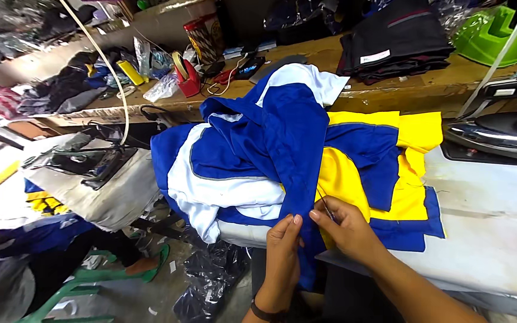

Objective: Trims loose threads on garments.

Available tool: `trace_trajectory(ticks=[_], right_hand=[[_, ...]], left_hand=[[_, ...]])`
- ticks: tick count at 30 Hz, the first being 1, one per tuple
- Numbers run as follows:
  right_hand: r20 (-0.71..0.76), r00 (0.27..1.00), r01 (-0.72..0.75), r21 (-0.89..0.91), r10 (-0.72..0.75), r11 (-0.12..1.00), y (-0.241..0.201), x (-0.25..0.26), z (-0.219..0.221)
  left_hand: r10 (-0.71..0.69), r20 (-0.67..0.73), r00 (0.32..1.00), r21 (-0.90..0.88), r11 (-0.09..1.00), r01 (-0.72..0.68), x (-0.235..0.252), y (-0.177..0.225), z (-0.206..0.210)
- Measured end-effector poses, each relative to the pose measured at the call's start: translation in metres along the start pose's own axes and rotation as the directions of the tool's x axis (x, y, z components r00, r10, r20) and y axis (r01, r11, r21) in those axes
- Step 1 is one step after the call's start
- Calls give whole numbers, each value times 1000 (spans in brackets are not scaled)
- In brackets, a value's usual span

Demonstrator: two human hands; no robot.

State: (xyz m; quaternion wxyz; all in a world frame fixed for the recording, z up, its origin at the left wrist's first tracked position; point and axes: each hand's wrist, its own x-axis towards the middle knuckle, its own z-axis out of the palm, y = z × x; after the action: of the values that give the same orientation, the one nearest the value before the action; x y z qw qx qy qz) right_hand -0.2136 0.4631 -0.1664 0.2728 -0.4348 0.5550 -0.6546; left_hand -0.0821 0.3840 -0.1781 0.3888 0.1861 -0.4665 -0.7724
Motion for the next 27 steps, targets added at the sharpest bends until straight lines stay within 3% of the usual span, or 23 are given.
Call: trace_trajectory(ticks=[3, 6, 7, 9, 10, 12, 14, 16, 19, 21, 24, 27], right_hand=[[42, 999, -16, 74, 12, 997, -6, 12, 5], [114, 993, -47, 276, 16, 960, -1, 14, 2], [136, 991, -61, 333, 16, 941, 3, 13, 2], [195, 981, -65, 349, -5, 935, 7, 15, -4], [222, 975, -34, 274, -29, 961, 7, 16, -9], [249, 961, 137, -60, -118, 989, 0, 20, -24], [277, 942, 304, -475, -187, 826, -15, 20, -42], [358, 897, 441, -686, -259, 579, -39, 18, -57], [538, 769, 628, -738, -346, 247, -72, 21, -69], [620, 712, 682, -723, -330, 112, -88, 23, -70], [692, 666, 718, -696, -279, -9, -100, 28, -64], [723, 652, 733, -678, -226, -56, -105, 33, -58]], left_hand=[[114, -28, 993, 191, 976, -106, 7, 10, -2], [274, 101, 956, 422, 859, -290, 11, 19, -10], [244, 113, 963, 417, 868, -269, 11, 22, -9], [17, 85, 996, 244, 969, -38, 12, 28, -7], [-74, 91, 993, 165, 985, 58, 13, 29, -7], [-98, 117, 988, 155, 985, 79, 15, 29, -7], [-21, 135, 991, 235, 972, -11, 14, 31, -5], [43, 160, 986, 295, 951, -89, 14, 35, -4], [77, 200, 977, 357, 922, -146, 14, 39, -1], [83, 209, 974, 387, 908, -160, 15, 41, 1], [82, 219, 972, 422, 890, -170, 15, 42, 2], [77, 217, 973, 435, 885, -167, 15, 43, 2]])
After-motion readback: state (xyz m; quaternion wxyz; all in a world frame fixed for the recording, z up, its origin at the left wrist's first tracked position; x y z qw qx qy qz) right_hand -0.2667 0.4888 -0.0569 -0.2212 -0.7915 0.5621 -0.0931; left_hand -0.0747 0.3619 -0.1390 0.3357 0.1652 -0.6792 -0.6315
